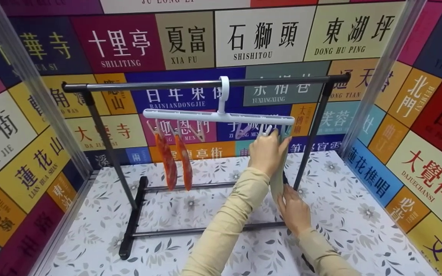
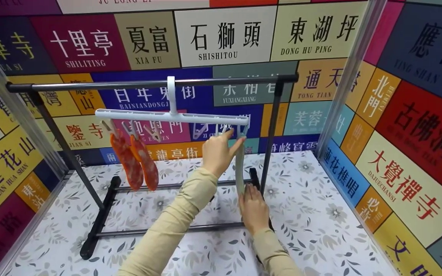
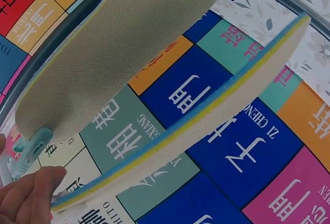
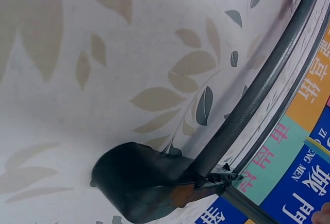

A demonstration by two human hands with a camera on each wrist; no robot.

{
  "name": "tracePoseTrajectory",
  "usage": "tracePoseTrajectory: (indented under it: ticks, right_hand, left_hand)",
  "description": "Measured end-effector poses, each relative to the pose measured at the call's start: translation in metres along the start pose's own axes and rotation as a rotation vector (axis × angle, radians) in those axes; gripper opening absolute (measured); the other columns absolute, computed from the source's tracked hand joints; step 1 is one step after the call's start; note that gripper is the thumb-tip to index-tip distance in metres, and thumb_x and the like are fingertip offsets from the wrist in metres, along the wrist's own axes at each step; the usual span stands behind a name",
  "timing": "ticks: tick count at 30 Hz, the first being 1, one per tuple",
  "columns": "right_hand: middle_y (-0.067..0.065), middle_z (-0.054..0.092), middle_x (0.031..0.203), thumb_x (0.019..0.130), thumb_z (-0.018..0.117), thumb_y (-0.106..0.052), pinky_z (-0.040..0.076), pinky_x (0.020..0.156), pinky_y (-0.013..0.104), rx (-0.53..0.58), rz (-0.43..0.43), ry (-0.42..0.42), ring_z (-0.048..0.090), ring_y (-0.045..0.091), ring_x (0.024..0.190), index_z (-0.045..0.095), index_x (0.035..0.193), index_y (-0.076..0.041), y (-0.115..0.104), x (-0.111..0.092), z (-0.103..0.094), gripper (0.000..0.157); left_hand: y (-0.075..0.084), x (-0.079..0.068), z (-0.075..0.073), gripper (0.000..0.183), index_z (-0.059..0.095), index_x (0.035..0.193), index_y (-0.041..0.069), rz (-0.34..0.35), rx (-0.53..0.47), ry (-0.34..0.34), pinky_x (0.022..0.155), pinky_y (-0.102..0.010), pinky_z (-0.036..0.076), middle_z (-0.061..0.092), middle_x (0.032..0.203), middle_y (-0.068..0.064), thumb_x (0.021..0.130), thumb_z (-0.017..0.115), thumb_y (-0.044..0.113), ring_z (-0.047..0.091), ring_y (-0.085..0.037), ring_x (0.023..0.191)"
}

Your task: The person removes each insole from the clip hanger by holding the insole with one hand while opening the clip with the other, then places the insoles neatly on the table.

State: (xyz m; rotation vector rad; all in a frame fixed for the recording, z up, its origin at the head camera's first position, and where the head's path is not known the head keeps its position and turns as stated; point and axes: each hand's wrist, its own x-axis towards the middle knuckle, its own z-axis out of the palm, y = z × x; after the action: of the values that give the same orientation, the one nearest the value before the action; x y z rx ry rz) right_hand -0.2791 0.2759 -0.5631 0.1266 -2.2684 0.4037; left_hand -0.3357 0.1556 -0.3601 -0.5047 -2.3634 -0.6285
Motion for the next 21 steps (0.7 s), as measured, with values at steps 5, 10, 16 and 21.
tracePoseTrajectory:
  ticks: [5,10,16,21]
  right_hand:
    - [0.022,0.069,0.117,0.09,0.067,-0.017,0.055,0.078,0.052,-0.002,-0.019,0.025,0.068,0.04,0.103,0.068,0.117,0.007,-0.001,-0.003,-0.003,0.036]
    - [0.023,0.069,0.118,0.088,0.068,-0.014,0.055,0.083,0.052,-0.001,-0.04,0.034,0.067,0.041,0.105,0.066,0.118,0.008,-0.001,-0.003,-0.005,0.037]
    - [0.024,0.068,0.118,0.087,0.068,-0.014,0.054,0.084,0.052,-0.018,-0.073,0.019,0.067,0.042,0.105,0.067,0.117,0.008,-0.001,-0.004,-0.009,0.037]
    - [0.024,0.069,0.117,0.086,0.068,-0.013,0.055,0.083,0.051,-0.019,-0.101,0.049,0.068,0.041,0.104,0.068,0.115,0.008,-0.003,-0.006,-0.007,0.035]
  left_hand:
    - [0.004,0.0,-0.003,0.043,0.072,0.095,0.019,-0.052,0.01,-0.016,0.054,-0.034,0.051,0.075,0.081,-0.003,0.093,0.056,0.06,0.07,-0.021,0.065]
    - [0.006,0.002,-0.003,0.044,0.073,0.095,0.019,-0.079,0.012,-0.028,0.053,-0.033,0.05,0.074,0.079,-0.002,0.091,0.058,0.06,0.069,-0.02,0.064]
    - [0.012,0.004,-0.007,0.045,0.073,0.102,0.019,-0.087,0.042,-0.064,0.058,-0.035,0.054,0.075,0.084,-0.001,0.091,0.059,0.06,0.071,-0.02,0.073]
    - [0.015,0.007,-0.005,0.046,0.074,0.095,0.019,-0.073,0.112,-0.039,0.059,-0.033,0.054,0.076,0.083,0.001,0.09,0.059,0.061,0.07,-0.019,0.071]
